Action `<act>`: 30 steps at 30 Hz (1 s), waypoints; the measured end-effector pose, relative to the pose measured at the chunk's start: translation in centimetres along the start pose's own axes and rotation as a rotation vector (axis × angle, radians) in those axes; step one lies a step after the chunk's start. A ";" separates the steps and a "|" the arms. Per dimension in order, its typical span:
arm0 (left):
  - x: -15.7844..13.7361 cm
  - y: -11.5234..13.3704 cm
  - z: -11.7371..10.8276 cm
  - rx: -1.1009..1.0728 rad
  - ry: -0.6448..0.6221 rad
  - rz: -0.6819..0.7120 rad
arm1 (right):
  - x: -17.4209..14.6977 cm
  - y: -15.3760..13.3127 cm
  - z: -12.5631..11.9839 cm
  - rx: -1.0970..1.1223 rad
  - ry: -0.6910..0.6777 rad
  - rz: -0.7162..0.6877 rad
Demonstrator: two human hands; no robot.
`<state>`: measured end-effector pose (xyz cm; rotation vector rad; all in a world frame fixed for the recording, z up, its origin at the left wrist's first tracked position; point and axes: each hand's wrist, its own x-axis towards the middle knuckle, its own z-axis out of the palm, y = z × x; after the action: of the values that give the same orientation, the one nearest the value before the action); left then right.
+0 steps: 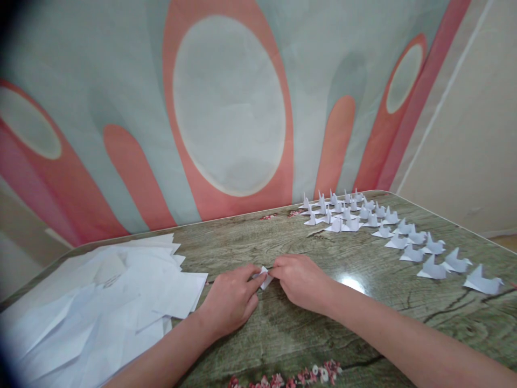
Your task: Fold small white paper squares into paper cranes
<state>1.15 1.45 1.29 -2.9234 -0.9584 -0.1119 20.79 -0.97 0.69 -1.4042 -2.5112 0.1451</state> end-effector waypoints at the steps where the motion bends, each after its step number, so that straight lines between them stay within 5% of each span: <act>1: 0.0 0.1 0.0 0.012 -0.004 0.004 | 0.1 0.2 0.4 -0.013 0.025 0.004; 14: -0.5 0.7 -1.5 0.071 -0.096 0.077 | 0.5 -0.9 0.4 -0.266 -0.014 -0.071; 30: -1.7 -0.3 -2.1 0.015 -0.110 0.115 | 0.2 -1.2 0.5 -0.312 -0.015 -0.045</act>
<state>-0.49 0.53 3.26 -2.9892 -0.7971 0.0621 19.55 -1.39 0.51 -1.4565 -2.6618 -0.2567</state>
